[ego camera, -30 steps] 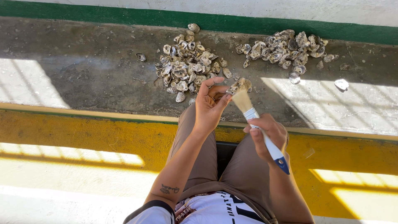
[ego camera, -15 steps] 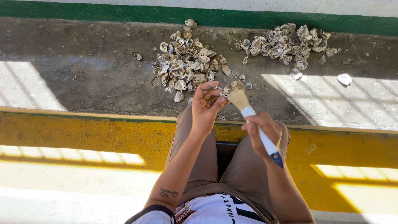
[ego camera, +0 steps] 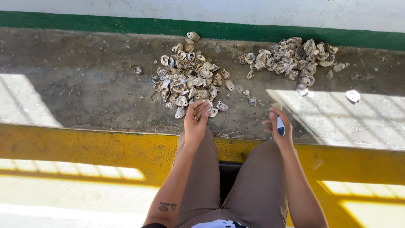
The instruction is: A person is using a brush to clean various oyster shells.
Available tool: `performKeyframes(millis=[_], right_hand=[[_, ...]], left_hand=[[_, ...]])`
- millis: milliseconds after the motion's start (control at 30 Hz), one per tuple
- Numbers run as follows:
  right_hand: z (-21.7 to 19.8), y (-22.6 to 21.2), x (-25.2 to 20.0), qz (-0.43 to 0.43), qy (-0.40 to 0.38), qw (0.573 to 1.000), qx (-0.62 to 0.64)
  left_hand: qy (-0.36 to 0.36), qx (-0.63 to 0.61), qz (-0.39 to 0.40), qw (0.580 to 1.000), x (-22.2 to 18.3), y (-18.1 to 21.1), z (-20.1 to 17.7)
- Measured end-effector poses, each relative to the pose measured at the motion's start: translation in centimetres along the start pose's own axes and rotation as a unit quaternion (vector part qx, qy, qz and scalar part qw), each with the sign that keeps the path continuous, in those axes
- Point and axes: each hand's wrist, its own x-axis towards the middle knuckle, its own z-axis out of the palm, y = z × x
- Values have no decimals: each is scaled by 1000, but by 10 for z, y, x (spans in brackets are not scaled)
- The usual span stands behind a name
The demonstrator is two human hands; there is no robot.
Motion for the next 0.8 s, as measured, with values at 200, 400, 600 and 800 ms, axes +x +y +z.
performKeyframes(millis=[200,400,600,800], right_hand=[[-19,42,103,-209,23,963,-166],[0,62,219,-299,93,915,-255],[34,52,292,-6,228,919,-320],[44,90,334,-151,238,879,-384]], left_hand=[[-19,90,-63,994,-35,-61,-3],[-27,121,-99,987,-34,-79,-3],[-13,107,-133,985,-32,-76,-6],[-23,95,-144,985,-35,-81,-9]])
